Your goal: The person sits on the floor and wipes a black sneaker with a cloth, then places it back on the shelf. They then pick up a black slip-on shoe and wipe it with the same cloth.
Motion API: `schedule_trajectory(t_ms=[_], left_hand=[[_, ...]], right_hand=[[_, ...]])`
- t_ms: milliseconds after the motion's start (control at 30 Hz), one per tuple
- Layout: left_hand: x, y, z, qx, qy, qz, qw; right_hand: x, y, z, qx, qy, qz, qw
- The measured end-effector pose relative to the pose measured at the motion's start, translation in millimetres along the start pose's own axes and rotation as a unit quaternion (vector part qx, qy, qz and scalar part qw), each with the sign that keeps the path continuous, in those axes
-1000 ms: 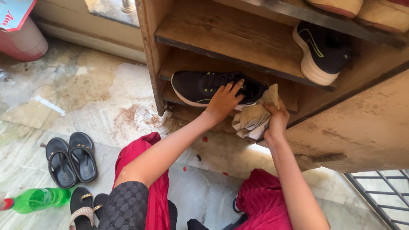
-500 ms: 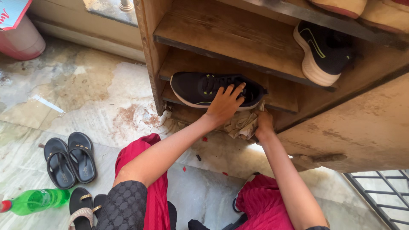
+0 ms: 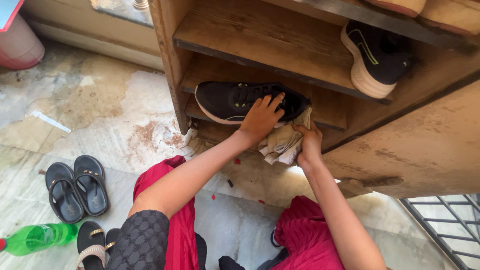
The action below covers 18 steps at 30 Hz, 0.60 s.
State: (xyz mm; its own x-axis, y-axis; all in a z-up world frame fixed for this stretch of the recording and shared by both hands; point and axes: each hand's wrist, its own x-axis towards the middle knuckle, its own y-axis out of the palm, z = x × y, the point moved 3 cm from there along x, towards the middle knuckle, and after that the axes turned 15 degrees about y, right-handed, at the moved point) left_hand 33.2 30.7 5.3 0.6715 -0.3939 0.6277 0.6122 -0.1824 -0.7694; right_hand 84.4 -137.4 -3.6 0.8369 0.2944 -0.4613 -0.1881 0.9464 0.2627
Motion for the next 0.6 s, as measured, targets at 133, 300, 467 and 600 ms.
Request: schedule_trajectory(t_ms=[133,300,467,600], left_hand=[[1.4,-5.8,4.4,-0.017,-0.006,-0.011,1.0],[-0.6,-11.8,9.7,-0.03,0.001,-0.027,0.999],[-7.2,-11.6,14.9,-0.027,-0.01,-0.035,0.999],[-7.3,-12.9,23.9,-0.071,-0.018,-0.033,0.997]], right_hand=[[-22.8,10.8,16.2,-0.014,-0.024,0.031,0.999],[-35.9,13.6,29.9,-0.032,-0.038,0.034,0.998],[-1.1,-21.6,20.7,0.085,-0.024,-0.087,0.992],[43.2,-57.1,-6.6,0.128,0.011,-0.189,0.973]])
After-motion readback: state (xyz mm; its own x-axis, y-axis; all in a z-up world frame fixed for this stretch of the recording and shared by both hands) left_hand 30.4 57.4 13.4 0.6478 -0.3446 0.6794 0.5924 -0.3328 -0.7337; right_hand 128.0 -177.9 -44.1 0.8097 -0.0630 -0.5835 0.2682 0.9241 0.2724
